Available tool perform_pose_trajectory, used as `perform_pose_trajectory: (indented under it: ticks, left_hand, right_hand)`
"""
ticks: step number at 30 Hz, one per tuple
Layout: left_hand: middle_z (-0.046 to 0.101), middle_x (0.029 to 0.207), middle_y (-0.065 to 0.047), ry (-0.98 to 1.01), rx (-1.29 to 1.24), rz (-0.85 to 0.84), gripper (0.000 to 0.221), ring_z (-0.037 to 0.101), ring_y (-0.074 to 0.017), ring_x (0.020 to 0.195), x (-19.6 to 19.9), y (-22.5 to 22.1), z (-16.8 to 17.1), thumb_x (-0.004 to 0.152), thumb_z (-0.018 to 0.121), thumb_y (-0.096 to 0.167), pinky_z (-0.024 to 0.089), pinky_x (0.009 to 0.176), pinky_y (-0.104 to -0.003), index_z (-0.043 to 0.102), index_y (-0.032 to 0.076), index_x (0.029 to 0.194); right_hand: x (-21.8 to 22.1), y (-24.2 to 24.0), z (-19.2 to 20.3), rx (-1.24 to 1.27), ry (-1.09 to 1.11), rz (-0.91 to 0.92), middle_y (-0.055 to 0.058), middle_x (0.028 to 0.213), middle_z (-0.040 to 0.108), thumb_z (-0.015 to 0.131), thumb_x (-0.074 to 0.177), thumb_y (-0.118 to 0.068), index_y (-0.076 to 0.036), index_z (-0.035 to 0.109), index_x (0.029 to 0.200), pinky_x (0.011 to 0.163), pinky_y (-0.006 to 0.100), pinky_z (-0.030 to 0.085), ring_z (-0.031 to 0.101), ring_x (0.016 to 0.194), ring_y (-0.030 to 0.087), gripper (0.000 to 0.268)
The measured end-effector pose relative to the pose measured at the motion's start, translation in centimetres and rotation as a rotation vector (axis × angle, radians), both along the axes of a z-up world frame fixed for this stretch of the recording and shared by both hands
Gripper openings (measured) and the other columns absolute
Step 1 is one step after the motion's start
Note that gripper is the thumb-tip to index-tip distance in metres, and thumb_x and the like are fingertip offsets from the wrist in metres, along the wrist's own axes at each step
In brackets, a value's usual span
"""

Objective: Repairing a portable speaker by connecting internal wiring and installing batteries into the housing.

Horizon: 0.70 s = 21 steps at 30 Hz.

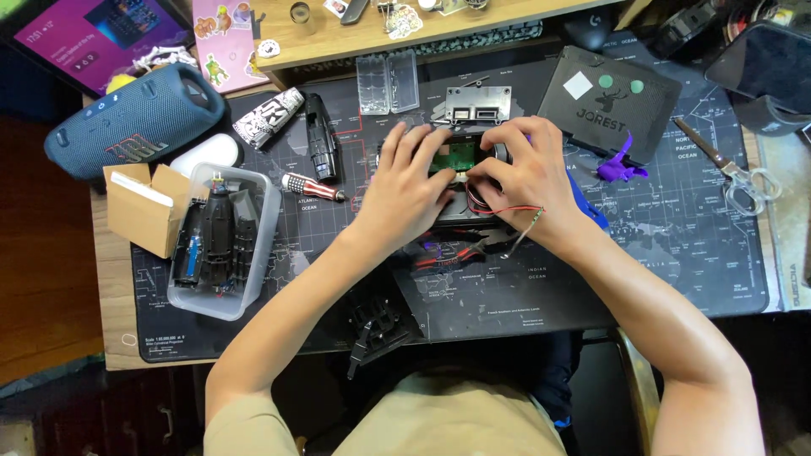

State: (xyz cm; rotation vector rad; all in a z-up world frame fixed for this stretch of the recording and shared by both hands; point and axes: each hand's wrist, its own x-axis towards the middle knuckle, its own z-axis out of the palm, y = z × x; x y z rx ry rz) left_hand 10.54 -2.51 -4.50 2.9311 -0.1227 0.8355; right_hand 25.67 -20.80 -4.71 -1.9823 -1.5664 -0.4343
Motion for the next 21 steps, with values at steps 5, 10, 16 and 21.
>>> perform_pose_trajectory:
  ticks: [5,10,16,21]
  left_hand:
    - [0.064,0.146,-0.017,-0.021,-0.006,0.041,0.029,0.056,-0.0456,0.142,1.0,-0.3,-0.3,0.073,0.102,0.023,0.035,0.127,-0.065,0.083,0.012,0.092]
    - [0.068,0.141,-0.013,-0.006,-0.025,0.071,0.026,0.064,-0.0390,0.129,1.1,-0.5,-0.4,0.074,0.101,0.026,0.041,0.122,-0.061,0.082,0.015,0.090]
    - [0.070,0.139,-0.012,-0.027,-0.070,0.096,0.019,0.066,-0.0352,0.125,1.0,-0.7,0.2,0.081,0.097,0.023,0.047,0.112,-0.053,0.081,0.014,0.085]
    - [0.071,0.137,-0.017,-0.002,-0.125,0.074,0.014,0.067,-0.0400,0.124,0.8,-0.7,1.3,0.086,0.091,0.015,0.050,0.109,-0.054,0.080,0.008,0.081]
  right_hand:
    - [-0.1,-0.1,0.2,-0.009,0.010,-0.020,0.002,0.120,0.064,0.092,0.091,-0.014,-0.018,0.079,0.088,0.110,0.055,0.048,0.058,0.127,0.033,0.013]
    - [-0.4,0.0,0.1,-0.012,0.031,-0.060,0.003,0.123,0.064,0.091,0.091,-0.014,-0.017,0.079,0.087,0.104,0.052,0.051,0.058,0.130,0.035,0.013]
    - [-0.6,0.1,1.6,-0.020,0.060,-0.039,0.009,0.144,0.064,0.088,0.094,-0.008,-0.012,0.080,0.091,0.107,0.052,0.054,0.053,0.138,0.044,0.009]
    - [-0.3,0.3,0.8,-0.036,0.085,-0.029,0.009,0.145,0.070,0.089,0.093,-0.015,-0.016,0.082,0.094,0.113,0.051,0.053,0.059,0.136,0.043,0.008]
